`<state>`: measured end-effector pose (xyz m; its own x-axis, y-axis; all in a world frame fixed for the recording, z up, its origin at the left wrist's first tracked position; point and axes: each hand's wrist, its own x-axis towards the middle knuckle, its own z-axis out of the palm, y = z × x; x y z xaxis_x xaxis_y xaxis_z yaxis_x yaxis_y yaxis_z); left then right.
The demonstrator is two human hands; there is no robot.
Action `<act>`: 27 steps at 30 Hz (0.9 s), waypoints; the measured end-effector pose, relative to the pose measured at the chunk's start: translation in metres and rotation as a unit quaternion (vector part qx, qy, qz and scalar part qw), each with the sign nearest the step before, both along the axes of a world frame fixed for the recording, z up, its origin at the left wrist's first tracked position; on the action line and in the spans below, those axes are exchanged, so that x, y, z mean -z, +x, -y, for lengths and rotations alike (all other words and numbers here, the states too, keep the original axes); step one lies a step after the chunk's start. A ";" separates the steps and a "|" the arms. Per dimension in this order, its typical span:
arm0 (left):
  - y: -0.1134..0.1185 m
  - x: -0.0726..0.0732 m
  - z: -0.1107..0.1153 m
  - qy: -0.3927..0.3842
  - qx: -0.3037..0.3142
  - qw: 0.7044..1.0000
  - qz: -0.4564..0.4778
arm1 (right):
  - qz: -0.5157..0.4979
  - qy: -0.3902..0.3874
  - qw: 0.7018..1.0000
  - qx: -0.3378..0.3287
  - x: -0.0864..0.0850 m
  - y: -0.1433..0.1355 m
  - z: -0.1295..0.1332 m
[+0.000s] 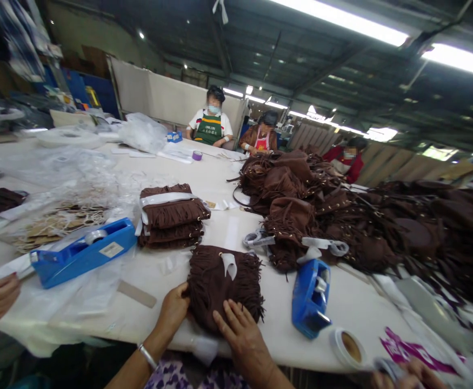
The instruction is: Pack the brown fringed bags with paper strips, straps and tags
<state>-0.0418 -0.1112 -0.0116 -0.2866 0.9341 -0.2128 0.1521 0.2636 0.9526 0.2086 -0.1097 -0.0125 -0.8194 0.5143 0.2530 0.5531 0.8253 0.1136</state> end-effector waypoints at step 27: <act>0.045 0.024 0.000 0.269 0.130 0.703 -0.645 | -0.114 0.116 0.987 0.006 0.031 -0.004 -0.003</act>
